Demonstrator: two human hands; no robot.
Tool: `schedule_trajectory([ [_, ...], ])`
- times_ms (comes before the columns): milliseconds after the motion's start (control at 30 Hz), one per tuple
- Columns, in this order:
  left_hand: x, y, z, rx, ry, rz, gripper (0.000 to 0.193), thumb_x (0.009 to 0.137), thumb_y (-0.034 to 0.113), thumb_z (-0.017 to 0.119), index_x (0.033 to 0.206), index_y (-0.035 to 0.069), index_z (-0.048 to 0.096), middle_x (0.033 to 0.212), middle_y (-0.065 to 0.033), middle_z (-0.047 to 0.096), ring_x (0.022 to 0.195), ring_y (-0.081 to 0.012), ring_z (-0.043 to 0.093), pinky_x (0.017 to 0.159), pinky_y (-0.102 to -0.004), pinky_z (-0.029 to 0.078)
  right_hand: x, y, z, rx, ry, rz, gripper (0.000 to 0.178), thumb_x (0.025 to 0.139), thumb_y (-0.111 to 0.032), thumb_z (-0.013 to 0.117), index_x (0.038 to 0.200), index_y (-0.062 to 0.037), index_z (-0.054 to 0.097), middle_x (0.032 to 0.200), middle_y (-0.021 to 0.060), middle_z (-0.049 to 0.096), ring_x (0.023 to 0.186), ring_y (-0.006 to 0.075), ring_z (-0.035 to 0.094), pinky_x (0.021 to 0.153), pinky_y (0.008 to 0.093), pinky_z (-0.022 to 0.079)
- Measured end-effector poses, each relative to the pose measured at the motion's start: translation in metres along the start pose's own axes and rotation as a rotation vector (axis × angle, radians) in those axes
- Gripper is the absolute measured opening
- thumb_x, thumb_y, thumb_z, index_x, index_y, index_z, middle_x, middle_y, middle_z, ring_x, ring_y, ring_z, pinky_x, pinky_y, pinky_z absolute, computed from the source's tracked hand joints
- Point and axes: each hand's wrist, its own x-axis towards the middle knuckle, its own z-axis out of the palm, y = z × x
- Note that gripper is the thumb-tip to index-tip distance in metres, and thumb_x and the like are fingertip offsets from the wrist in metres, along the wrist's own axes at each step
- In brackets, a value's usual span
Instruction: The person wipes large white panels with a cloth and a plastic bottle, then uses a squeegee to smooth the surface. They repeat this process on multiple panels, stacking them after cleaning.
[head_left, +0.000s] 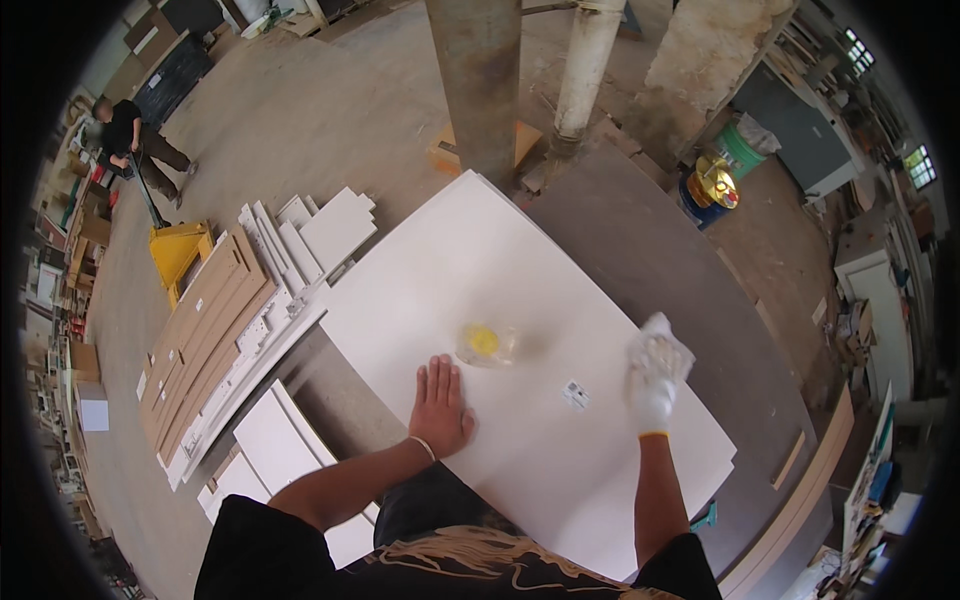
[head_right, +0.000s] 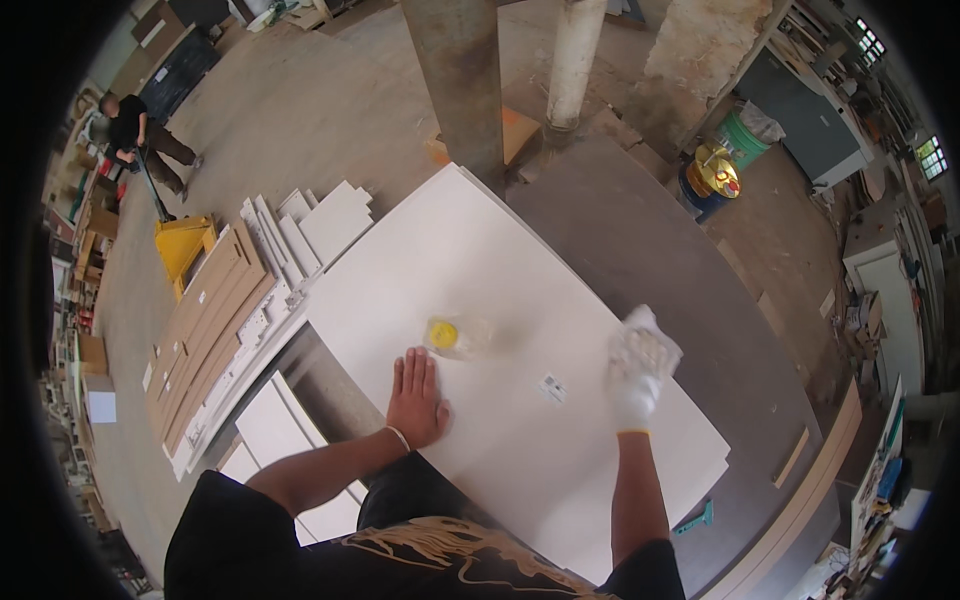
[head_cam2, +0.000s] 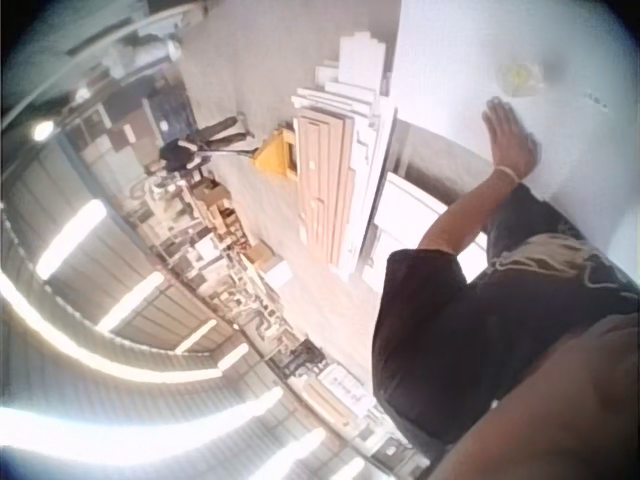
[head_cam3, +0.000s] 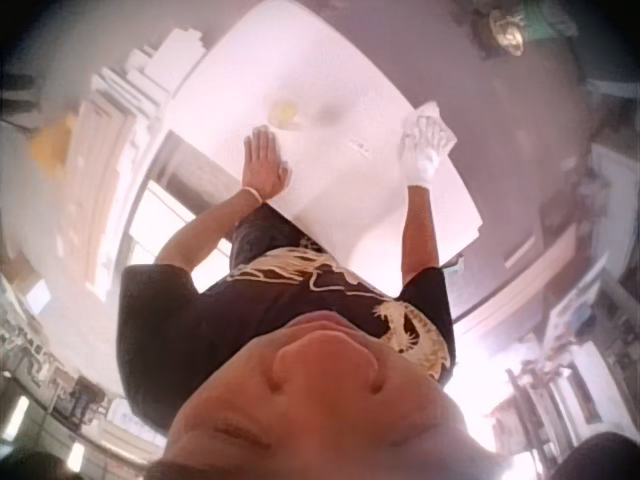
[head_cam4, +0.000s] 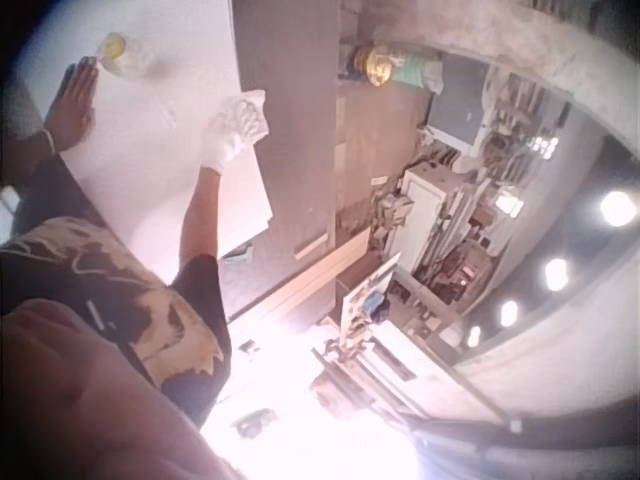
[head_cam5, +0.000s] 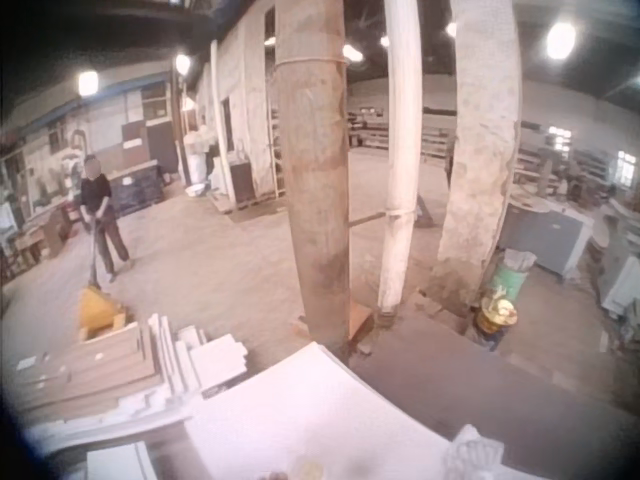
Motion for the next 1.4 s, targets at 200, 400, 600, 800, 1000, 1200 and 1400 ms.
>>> schedule_trajectory([
  [200, -0.002, -0.001, -0.002, -0.071, -0.045, -0.006, 0.084, 0.09, 0.034, 0.058, 0.151, -0.019, 0.036, 0.165, -0.0412, 0.026, 0.158, -0.0559, 0.019, 0.129, -0.0675, 0.014, 0.166, -0.173, 0.103, -0.191, 0.063, -0.516, 0.051, 0.094, -0.026, 0.067, 0.141, -0.0071, 0.062, 0.149, 0.0161, 0.059, 0.142, 0.0333, 0.05, 0.121, 0.047, 0.034],
  [400, -0.002, 0.001, -0.006, -0.04, -0.062, 0.03, 0.078, 0.095, 0.04, 0.059, 0.149, -0.014, 0.045, 0.162, -0.0364, 0.036, 0.155, -0.0515, 0.029, 0.128, -0.0656, 0.021, 0.288, -0.312, 0.162, 0.038, -0.214, -0.549, 0.054, 0.1, -0.027, 0.058, 0.151, -0.0091, 0.056, 0.16, 0.0169, 0.051, 0.151, 0.0351, 0.041, 0.125, 0.0496, 0.03],
  [600, 0.013, -0.041, -0.033, -0.104, -0.105, 0.11, 0.075, 0.091, 0.038, 0.066, 0.15, -0.005, 0.049, 0.162, -0.0276, 0.041, 0.154, -0.0445, 0.035, 0.126, -0.0664, 0.023, 0.202, -0.188, 0.108, -0.006, -0.18, -0.588, 0.037, 0.104, -0.018, 0.057, 0.138, -0.0064, 0.064, 0.152, 0.017, 0.057, 0.142, 0.0361, 0.048, 0.119, 0.05, 0.036],
  [800, 0.03, -0.112, -0.049, -0.058, 0.016, 0.075, 0.077, 0.091, 0.039, 0.068, 0.153, -0.003, 0.047, 0.168, -0.0242, 0.036, 0.157, -0.0423, 0.03, 0.124, -0.0726, 0.022, -0.001, -0.009, -0.03, 0.432, 0.253, 0.691, 0.022, 0.107, -0.02, 0.053, 0.118, -0.0036, 0.064, 0.103, 0.0026, 0.056, 0.093, 0.0157, 0.052, 0.079, 0.0315, 0.045],
  [1000, 0.029, -0.11, -0.046, -0.022, -0.083, 0.087, 0.08, 0.092, 0.039, 0.067, 0.154, -0.006, 0.045, 0.168, -0.0271, 0.034, 0.159, -0.0427, 0.027, 0.123, -0.0736, 0.021, 0.039, -0.059, -0.011, -0.324, -0.127, -0.05, 0.032, 0.103, -0.022, 0.055, 0.127, -0.0042, 0.064, 0.129, 0.0147, 0.064, 0.127, 0.0274, 0.059, 0.107, 0.0405, 0.046],
  [1200, 0.028, -0.116, -0.041, -0.046, -0.043, 0.133, 0.076, 0.094, 0.038, 0.059, 0.153, -0.008, 0.044, 0.168, -0.0302, 0.032, 0.159, -0.0473, 0.025, 0.124, -0.074, 0.018, 0.245, -0.218, 0.121, -0.122, 0.003, -0.706, 0.039, 0.097, -0.023, 0.061, 0.131, -0.0041, 0.067, 0.138, 0.022, 0.065, 0.137, 0.0339, 0.056, 0.118, 0.0465, 0.038],
  [1400, 0.026, -0.113, -0.039, -0.072, -0.053, 0.109, 0.074, 0.096, 0.038, 0.057, 0.155, -0.005, 0.044, 0.168, -0.0274, 0.034, 0.16, -0.0433, 0.027, 0.126, -0.07, 0.019, 0.23, -0.37, 0.154, -0.151, -0.525, -0.613, 0.041, 0.097, -0.027, 0.062, 0.133, -0.0083, 0.067, 0.147, 0.0153, 0.06, 0.146, 0.0294, 0.047, 0.126, 0.047, 0.032],
])
